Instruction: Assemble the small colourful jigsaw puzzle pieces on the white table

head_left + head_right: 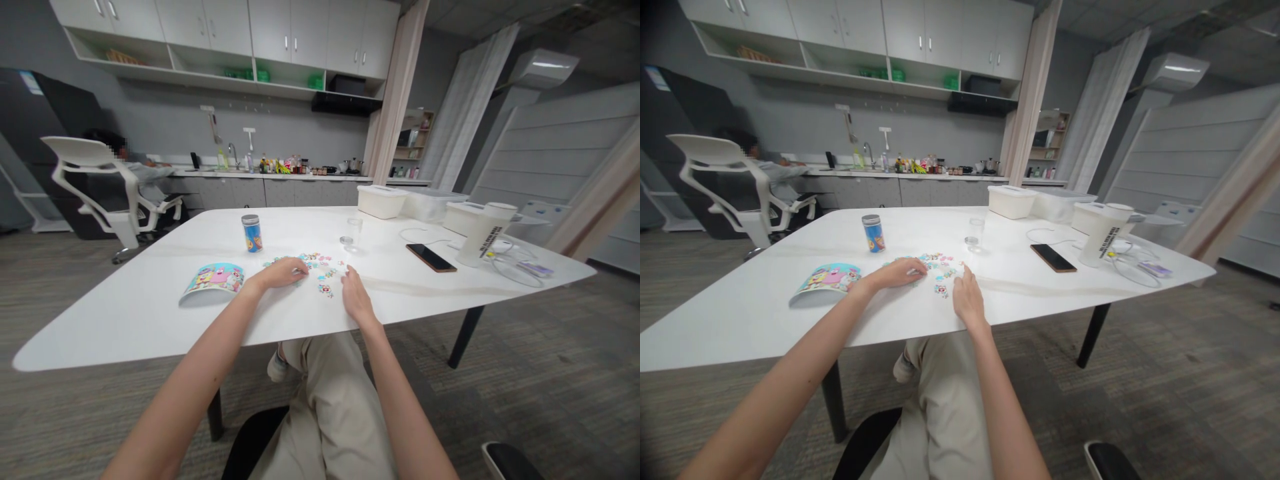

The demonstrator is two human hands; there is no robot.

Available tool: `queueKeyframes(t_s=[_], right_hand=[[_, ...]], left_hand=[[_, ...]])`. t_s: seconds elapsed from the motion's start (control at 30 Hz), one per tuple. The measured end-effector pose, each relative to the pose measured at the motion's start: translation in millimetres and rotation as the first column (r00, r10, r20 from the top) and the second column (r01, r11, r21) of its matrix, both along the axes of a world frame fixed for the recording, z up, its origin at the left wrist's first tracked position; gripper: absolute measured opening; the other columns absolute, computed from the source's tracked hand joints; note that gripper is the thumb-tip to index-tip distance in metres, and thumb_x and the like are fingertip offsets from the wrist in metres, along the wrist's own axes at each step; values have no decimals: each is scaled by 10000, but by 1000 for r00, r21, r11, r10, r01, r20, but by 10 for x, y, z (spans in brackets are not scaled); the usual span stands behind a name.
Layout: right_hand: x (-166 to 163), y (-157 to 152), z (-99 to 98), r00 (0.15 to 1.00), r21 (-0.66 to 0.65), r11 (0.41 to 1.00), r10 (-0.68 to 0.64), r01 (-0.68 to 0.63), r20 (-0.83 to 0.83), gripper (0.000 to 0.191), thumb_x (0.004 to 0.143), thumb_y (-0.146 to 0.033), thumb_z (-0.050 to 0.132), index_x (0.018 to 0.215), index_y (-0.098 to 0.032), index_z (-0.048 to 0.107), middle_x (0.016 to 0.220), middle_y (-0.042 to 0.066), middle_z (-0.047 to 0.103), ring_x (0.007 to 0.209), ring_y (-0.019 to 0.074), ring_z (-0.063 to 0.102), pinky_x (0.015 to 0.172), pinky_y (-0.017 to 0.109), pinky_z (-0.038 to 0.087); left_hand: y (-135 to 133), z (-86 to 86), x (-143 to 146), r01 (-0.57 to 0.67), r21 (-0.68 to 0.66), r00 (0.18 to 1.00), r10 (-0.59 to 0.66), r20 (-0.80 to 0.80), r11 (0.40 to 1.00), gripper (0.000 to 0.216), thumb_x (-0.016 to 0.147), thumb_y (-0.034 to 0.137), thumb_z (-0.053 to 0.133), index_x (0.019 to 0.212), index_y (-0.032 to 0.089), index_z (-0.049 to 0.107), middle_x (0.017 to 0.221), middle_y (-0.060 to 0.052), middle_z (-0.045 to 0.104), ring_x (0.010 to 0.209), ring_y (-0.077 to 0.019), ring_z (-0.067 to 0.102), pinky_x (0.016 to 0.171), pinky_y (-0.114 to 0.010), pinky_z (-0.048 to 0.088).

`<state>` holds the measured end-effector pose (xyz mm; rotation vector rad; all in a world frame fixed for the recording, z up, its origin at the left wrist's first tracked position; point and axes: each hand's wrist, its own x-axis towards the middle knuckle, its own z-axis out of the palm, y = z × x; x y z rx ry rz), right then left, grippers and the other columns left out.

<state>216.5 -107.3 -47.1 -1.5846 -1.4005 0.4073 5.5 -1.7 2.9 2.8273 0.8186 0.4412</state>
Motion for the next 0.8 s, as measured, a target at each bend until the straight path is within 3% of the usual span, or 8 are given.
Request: queueKeyframes(t_s=[0.13, 0.3, 0.43, 0.57, 0.7, 0.8], right_hand=[[35, 31, -57, 994, 5, 999, 38, -38, -101, 608, 939, -356, 283, 1532, -229, 242, 1469, 135, 448, 1271, 274, 503, 1069, 445, 358], [68, 64, -101, 992, 18, 995, 100, -99, -80, 604, 948, -342, 258, 1545, -269, 199, 1415, 113, 517, 1253, 252, 523, 1084, 446, 333], [36, 57, -57, 996, 4, 996, 88, -88, -29, 593, 925, -297, 289, 1513, -219, 283, 1462, 121, 470, 1332, 249, 448, 1121, 454, 298], [-22, 13, 16, 987, -75, 996, 51, -40, 150, 555, 883, -288, 377, 1410, -124, 441, 1438, 175, 482, 1359, 291, 410, 1159, 484, 225], [-59, -33, 75, 976, -96, 995, 51, -31, 212, 539, 891, -344, 430, 1383, -126, 464, 1429, 186, 489, 1359, 303, 411, 1155, 486, 222], [-73, -65, 120, 968, -130, 991, 62, -30, 243, 532, 905, -344, 434, 1384, -115, 462, 1449, 190, 465, 1373, 299, 398, 1158, 477, 218]], left_hand=[[69, 3, -106, -51, 30, 998, 52, -25, 998, 243, 857, 192, 493, 979, 179, 703, 1057, -70, 722, 1004, -183, 654, 932, -277, 461], [76, -23, -88, -49, 28, 999, 50, -1, 998, 259, 841, 210, 493, 1014, 191, 685, 1101, -63, 703, 1047, -184, 633, 978, -296, 446], [66, 24, -141, -105, 71, 994, 104, 14, 992, 331, 806, 289, 564, 1112, 195, 647, 1159, -77, 664, 1079, -211, 617, 986, -308, 439], [47, 151, -338, -243, 104, 966, 250, -66, 964, 641, 751, 512, 644, 1277, 157, 559, 1306, -143, 585, 1173, -270, 576, 1026, -333, 398], [75, 195, -562, -320, -11, 928, 311, -207, 947, 910, 674, 670, 649, 1401, 159, 456, 1466, -166, 464, 1305, -293, 480, 1048, -327, 375], [116, 143, -649, -361, -93, 902, 322, -286, 928, 941, 634, 685, 670, 1398, 173, 468, 1484, -161, 444, 1313, -295, 477, 1033, -336, 392]])
